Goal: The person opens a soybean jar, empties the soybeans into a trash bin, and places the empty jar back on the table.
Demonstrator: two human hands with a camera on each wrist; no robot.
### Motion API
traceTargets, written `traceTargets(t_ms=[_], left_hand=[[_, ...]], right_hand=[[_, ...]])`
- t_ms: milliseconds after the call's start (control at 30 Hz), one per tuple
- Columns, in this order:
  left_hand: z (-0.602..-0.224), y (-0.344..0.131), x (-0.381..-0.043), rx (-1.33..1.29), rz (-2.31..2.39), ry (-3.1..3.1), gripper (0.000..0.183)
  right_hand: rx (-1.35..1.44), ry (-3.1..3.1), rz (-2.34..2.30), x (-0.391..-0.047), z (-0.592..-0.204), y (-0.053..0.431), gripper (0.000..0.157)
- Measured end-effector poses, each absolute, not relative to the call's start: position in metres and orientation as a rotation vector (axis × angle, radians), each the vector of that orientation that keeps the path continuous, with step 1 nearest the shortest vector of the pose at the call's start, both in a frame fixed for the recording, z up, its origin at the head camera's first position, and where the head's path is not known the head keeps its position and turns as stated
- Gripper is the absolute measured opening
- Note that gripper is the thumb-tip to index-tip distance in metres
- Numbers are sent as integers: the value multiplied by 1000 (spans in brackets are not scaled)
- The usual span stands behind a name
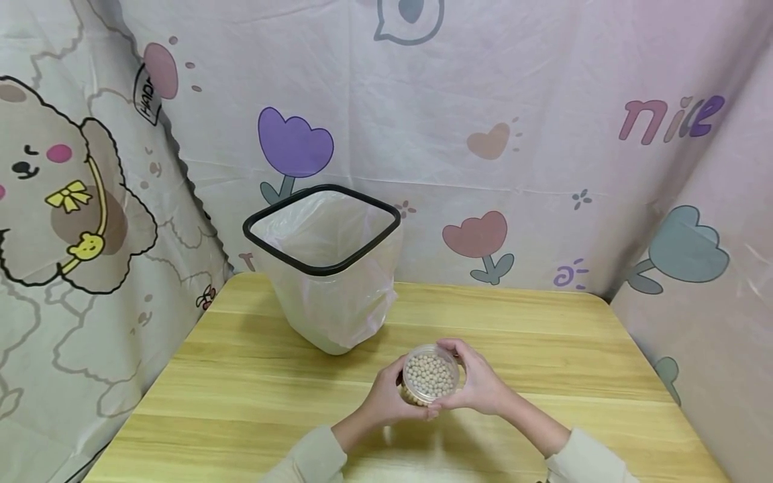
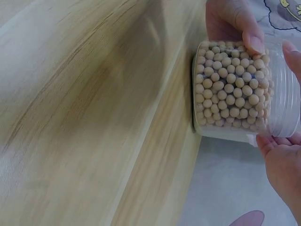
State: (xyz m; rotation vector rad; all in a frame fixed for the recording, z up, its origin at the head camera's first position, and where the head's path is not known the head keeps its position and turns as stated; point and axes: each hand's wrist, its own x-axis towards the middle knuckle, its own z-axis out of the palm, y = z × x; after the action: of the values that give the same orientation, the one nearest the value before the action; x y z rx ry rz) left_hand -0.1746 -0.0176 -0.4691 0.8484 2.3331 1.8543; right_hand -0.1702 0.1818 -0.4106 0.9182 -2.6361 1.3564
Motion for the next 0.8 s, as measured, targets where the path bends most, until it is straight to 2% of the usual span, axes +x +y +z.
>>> traceTargets(t_ms=[333, 567, 800], left_hand=[[-467, -22, -173, 823, 1822, 2331, 88], [-469, -25, -173, 821, 1827, 2331, 87], [-471, -25, -173, 815, 1824, 2369, 88]], right_hand=[[1028, -2634, 1584, -175, -409, 191, 84], [1113, -2636, 1719, -177, -406, 197, 77], [1064, -2671, 1382, -173, -401, 190, 86]])
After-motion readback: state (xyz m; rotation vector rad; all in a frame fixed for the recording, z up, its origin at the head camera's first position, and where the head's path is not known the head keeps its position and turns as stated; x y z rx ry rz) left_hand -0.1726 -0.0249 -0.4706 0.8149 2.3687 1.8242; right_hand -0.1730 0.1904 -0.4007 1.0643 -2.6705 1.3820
